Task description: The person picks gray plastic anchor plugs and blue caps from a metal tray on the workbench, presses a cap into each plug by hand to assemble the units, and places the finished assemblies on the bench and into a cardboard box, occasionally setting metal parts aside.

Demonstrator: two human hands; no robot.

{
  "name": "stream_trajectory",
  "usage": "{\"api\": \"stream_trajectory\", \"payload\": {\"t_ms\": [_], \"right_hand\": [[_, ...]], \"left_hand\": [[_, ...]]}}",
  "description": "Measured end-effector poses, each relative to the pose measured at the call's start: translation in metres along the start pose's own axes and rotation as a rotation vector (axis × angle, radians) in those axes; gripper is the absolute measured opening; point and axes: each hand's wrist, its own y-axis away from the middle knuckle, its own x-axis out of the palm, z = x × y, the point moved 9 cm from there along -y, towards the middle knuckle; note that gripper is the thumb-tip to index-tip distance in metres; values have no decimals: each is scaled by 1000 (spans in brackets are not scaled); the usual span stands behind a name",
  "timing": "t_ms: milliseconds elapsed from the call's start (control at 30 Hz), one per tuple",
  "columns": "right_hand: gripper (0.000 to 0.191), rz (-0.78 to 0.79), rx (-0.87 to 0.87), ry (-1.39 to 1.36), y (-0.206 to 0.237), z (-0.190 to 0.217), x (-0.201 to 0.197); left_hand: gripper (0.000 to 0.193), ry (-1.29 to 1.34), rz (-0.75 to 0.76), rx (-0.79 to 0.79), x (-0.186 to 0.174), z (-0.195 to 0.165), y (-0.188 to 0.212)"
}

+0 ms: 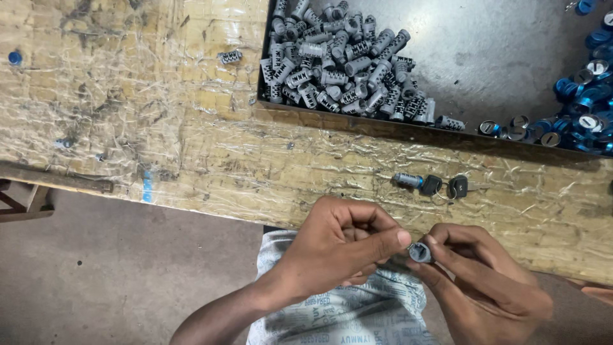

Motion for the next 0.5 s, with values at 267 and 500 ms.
{"api": "stream_trajectory", "payload": {"t_ms": [267,500], "right_hand": [[33,-109,186,-61,-11,-3,-1],[37,-249,298,-99,26,-31,-1]], "left_hand": [[17,-696,-123,371,7,-43,13],[7,-1044,-196,886,42,-58,31]]}}
